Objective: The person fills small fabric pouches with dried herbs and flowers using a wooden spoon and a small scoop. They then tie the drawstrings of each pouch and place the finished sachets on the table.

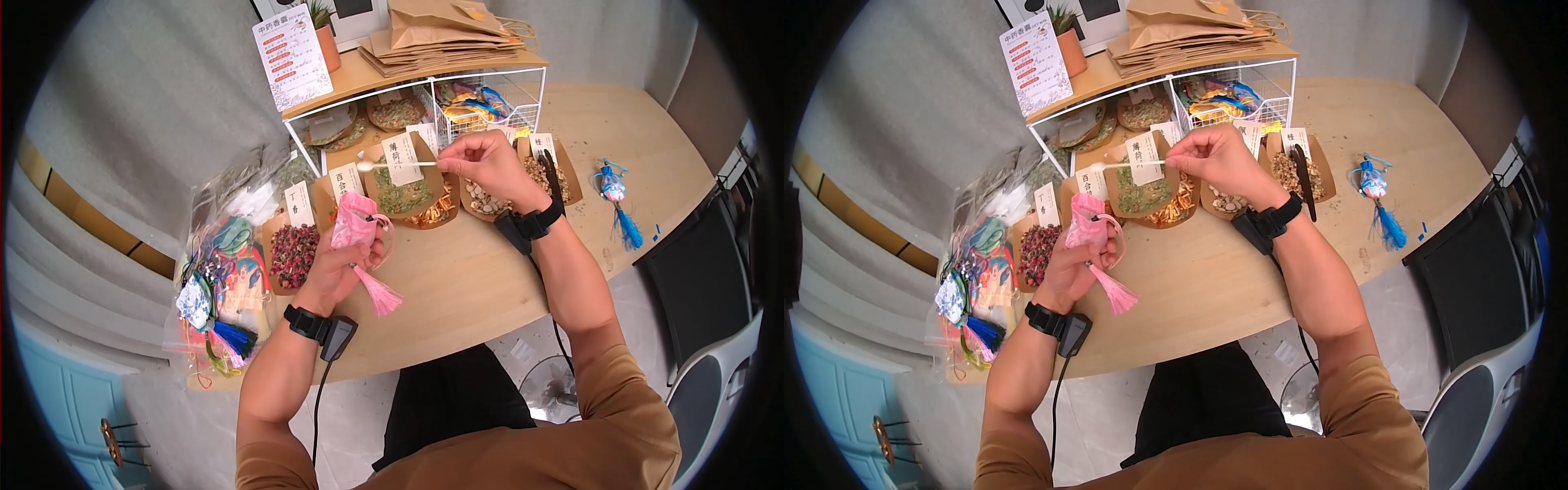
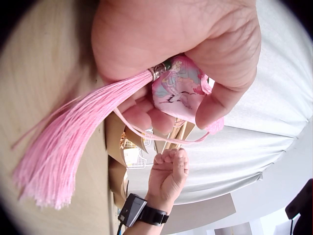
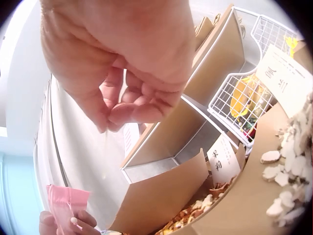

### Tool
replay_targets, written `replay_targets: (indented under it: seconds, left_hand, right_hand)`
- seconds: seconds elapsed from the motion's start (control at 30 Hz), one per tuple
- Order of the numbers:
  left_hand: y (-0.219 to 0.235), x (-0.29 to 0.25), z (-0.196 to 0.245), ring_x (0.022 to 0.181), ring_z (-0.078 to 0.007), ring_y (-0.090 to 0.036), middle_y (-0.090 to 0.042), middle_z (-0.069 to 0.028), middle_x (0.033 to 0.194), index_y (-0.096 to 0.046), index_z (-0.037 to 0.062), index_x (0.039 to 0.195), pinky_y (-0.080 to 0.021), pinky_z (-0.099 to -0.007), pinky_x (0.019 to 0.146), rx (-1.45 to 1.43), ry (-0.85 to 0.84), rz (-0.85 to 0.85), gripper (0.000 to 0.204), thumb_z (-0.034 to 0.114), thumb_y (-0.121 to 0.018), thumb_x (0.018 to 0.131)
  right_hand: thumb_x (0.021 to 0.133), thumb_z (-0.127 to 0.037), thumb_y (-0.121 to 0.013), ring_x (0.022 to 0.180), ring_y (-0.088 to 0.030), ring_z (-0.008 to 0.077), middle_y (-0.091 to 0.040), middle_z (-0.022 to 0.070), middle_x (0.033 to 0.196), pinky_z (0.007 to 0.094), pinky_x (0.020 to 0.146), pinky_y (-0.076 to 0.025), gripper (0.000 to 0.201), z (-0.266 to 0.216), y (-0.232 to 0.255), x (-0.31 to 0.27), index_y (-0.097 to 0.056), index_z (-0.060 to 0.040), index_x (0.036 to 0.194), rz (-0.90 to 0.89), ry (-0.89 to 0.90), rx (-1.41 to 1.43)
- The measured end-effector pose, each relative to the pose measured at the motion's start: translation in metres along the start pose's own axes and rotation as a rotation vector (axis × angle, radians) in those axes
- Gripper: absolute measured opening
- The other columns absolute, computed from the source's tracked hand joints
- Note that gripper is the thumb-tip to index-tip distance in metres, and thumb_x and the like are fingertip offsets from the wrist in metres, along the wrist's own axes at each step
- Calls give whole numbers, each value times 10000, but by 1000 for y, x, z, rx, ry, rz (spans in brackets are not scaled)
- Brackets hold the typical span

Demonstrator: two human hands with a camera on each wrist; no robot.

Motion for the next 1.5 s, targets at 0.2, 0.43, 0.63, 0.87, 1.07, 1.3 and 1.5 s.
replay_targets:
  seconds: [0.2, 0.43, 0.63, 0.87, 1.07, 1.3, 1.5]
  left_hand:
    - [-2, -1, 1, 838, -179, -609, -611, -117, 1010, -563, -46, 1103, -487, -292, 692, -8, -22, 10, 340, -25, -619, 768]
    - [-3, 0, 2, 840, -175, -603, -610, -100, 1000, -555, -21, 1107, -482, -285, 687, -5, -20, 11, 363, -11, -637, 754]
    - [-7, -1, 3, 842, -175, -604, -612, -94, 998, -551, -14, 1117, -486, -285, 690, -16, -26, -34, 377, 13, -653, 754]
    - [-1, 0, 2, 853, -180, -614, -620, -99, 1001, -556, -25, 1129, -504, -292, 706, 2, -19, -43, 387, 41, -674, 767]
    - [-2, -1, 3, 844, -184, -620, -629, -106, 975, -563, -30, 1120, -507, -294, 709, 0, -26, -20, 380, 47, -682, 767]
    - [-6, -2, 3, 855, -181, -621, -623, -101, 1011, -562, -26, 1119, -507, -295, 711, -9, -30, -19, 381, 44, -683, 764]
    - [-3, -1, 1, 863, -178, -616, -617, -99, 1014, -555, -25, 1126, -501, -290, 712, -1, -10, -33, 392, 22, -664, 753]
  right_hand:
    - [820, -6, -714, 636, -569, 39, -669, -14, 735, 200, 559, -451, 12, 25, 4, 3, -711, 1, 830, -39, -88, -111]
    - [779, 17, -709, 602, -543, 39, -641, -17, 671, 203, 556, -447, 26, 5, -3, -3, -702, 4, 758, -173, -126, -183]
    - [740, 34, -694, 600, -552, 40, -647, -6, 663, 212, 566, -465, 20, 11, 2, -2, -694, 15, 737, -120, -137, -243]
    - [727, 37, -692, 596, -565, 54, -650, 6, 651, 222, 563, -474, 23, 12, 11, 1, -697, 15, 727, -36, -106, -319]
    - [690, -17, -714, 570, -582, 75, -659, 36, 632, 244, 564, -481, 48, 14, 5, 0, -714, 1, 735, -136, -99, -359]
    - [707, -34, -728, 589, -588, 83, -670, 41, 657, 248, 578, -481, 52, 12, 5, -1, -722, -4, 748, -178, -189, -308]
    - [759, -1, -714, 621, -581, 55, -666, 19, 675, 220, 599, -482, 12, 21, 3, 0, -709, 4, 770, -164, -262, -259]
Point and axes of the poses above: each hand's wrist, its own x-axis towards the middle knuckle, its own y-axis out of the back of the hand, z = x × y, the point moved 4 cm from there along x, towards the middle knuckle
